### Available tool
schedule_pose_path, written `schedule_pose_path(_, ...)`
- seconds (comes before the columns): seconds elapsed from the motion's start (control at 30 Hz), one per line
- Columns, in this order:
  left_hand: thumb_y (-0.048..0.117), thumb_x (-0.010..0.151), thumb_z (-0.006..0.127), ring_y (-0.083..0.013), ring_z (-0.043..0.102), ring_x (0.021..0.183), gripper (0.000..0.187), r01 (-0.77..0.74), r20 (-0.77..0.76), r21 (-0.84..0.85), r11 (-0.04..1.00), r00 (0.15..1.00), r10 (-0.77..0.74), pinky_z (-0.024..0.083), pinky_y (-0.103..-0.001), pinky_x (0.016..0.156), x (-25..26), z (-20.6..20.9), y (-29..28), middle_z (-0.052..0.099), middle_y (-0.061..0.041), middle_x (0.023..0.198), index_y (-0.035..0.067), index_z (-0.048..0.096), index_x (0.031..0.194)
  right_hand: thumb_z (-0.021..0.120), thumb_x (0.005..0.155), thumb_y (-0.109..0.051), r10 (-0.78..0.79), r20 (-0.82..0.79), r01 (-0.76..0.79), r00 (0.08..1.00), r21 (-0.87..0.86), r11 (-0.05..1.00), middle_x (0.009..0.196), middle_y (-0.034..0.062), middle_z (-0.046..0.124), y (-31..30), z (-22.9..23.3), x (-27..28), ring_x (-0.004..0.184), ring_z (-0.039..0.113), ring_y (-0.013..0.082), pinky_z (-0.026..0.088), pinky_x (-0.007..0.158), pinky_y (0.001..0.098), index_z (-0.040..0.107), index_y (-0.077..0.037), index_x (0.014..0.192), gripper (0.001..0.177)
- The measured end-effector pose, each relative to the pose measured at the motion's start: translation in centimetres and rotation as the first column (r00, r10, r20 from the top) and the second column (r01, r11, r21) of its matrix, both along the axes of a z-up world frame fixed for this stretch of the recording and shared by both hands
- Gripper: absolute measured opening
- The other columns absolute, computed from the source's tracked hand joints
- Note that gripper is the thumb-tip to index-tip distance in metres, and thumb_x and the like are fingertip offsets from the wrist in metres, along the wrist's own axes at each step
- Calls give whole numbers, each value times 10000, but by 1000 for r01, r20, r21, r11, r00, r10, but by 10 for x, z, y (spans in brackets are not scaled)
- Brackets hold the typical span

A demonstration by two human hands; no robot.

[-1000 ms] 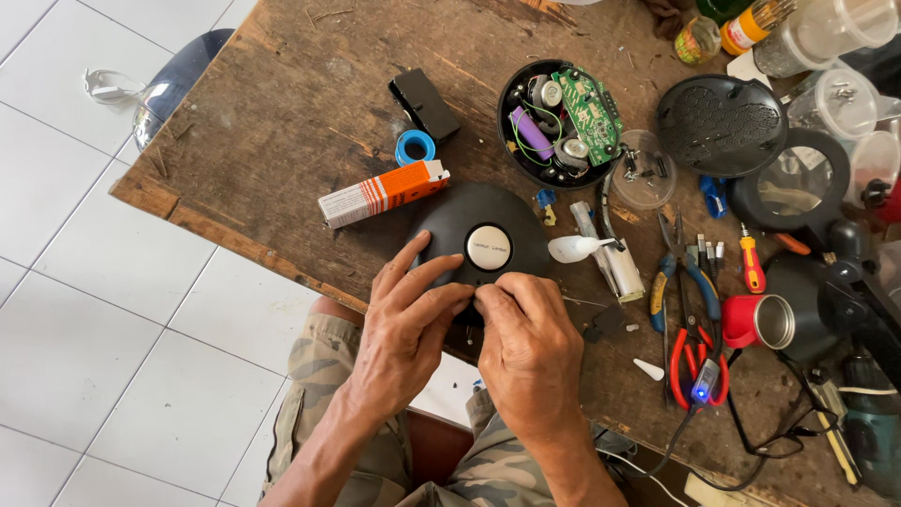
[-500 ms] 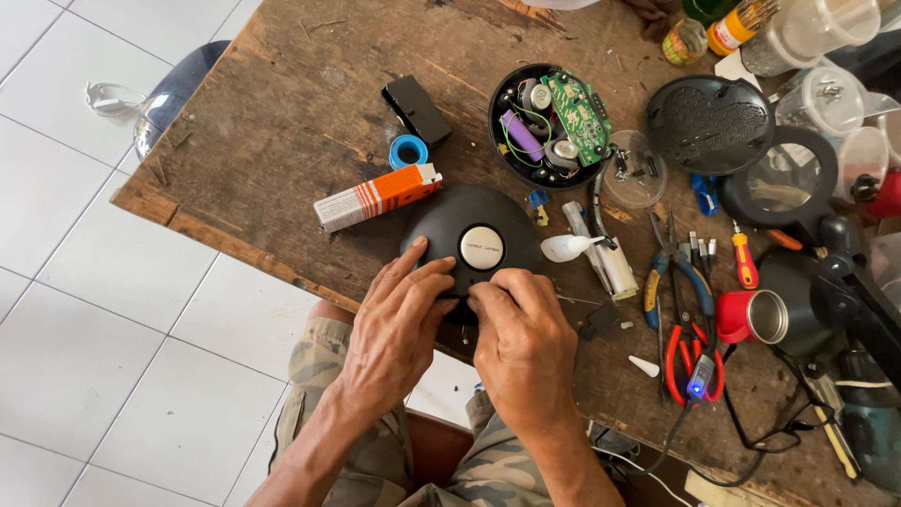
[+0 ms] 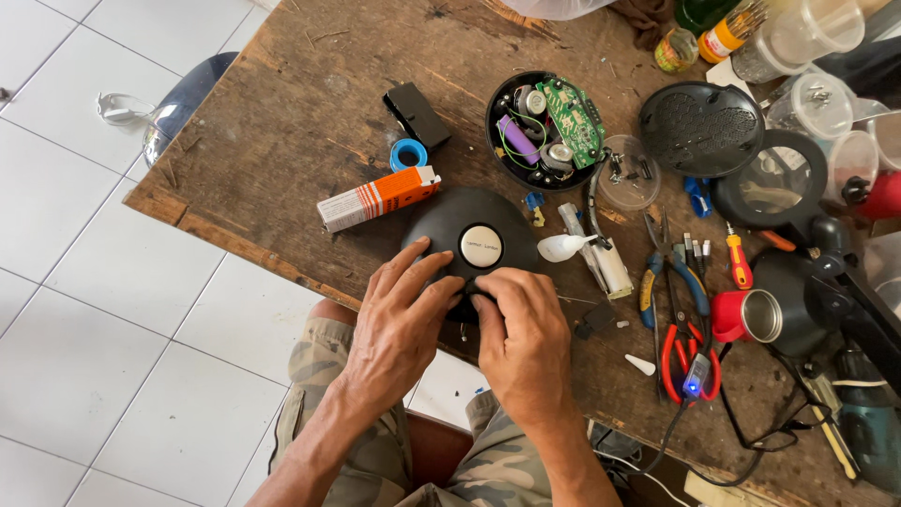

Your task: The person applies adhesive from a small white bottle to a black plastic component and attaches it to a disassembled black dome-shaped device. The person uses pliers to trim a small piece of material and continues to apply adhesive to the device's interior.

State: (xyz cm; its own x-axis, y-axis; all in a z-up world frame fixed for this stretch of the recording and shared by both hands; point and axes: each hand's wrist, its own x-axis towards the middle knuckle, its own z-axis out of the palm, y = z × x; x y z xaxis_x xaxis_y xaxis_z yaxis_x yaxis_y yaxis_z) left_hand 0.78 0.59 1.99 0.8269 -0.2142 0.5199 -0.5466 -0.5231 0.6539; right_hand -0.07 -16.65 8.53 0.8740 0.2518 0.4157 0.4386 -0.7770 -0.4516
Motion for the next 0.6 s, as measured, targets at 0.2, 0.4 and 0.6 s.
schedule_pose_path(0.2,155,1152,581,-426,561,1514,199,-7,-34,-64,998,999,5,472,-575,1197,0,-1,-2,704,-145,1459,70,722,1264,688,1062,25,16,17,-16,1000,-4,1000,1136,140,718,1,4,-1,1013,670,333,570,939,435,723,19,1139,85)
schedule_pose_path(0.4,122,1146,595,-428,565,1516,183,-3,-27,-97,995,1000,0,481,-578,1202,0,-2,-2,701,-148,1467,63,714,1271,716,1040,89,56,80,-48,995,-97,994,1068,144,692,5,10,0,937,651,342,590,873,443,726,50,1123,93)
schedule_pose_path(0.6,137,1143,612,-429,576,1513,178,-4,-27,-117,993,1000,1,487,-574,1192,0,-5,-2,708,-144,1468,66,717,1268,742,1028,65,12,40,-9,999,-85,996,1081,132,697,4,6,1,949,642,339,569,868,440,748,29,1142,120)
